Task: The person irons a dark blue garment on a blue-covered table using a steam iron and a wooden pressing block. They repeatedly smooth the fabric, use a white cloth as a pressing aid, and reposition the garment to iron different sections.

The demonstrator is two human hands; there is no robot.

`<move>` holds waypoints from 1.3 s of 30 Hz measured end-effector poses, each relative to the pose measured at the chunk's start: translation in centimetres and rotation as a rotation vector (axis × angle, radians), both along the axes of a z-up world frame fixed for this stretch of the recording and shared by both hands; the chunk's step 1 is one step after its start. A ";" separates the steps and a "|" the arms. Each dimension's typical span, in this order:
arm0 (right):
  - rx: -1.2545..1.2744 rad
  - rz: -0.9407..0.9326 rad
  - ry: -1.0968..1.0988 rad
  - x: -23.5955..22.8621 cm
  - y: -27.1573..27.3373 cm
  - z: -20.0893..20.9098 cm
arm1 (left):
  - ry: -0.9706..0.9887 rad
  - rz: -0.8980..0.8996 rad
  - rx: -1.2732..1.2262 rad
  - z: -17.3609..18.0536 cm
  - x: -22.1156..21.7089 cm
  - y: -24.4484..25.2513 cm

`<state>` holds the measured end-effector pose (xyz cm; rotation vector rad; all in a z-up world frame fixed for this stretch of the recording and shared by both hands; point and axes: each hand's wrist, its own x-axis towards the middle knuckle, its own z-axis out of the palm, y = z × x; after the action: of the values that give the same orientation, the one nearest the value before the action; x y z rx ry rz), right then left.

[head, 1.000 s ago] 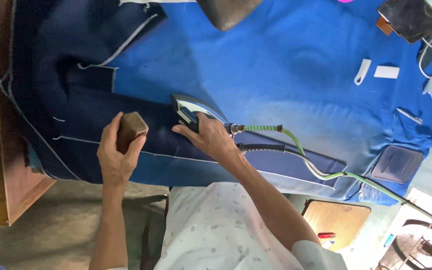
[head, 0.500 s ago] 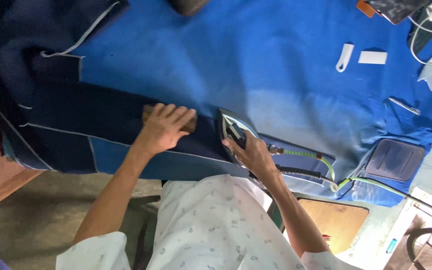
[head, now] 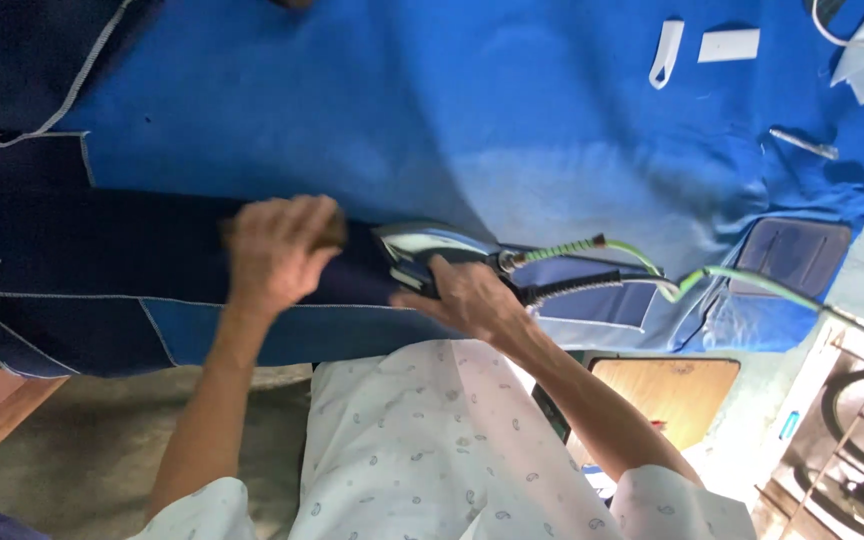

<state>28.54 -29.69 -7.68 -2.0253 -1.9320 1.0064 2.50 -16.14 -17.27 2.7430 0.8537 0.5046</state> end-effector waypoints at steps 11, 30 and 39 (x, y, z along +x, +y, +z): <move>0.120 -0.265 -0.114 -3.5 4.6 -2.0 | -0.047 0.076 0.244 1.3 -0.1 1.4; -0.276 -0.284 0.296 -1.3 3.2 2.8 | 0.208 -0.007 0.376 1.6 -1.3 0.0; -0.032 -0.418 -0.082 5.9 -5.6 -1.3 | 0.205 -0.226 0.058 3.3 8.2 -5.1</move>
<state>34.47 -35.28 -9.01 -2.3809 -1.4365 0.8644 10.67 -21.27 -14.01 2.9324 0.5668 0.2106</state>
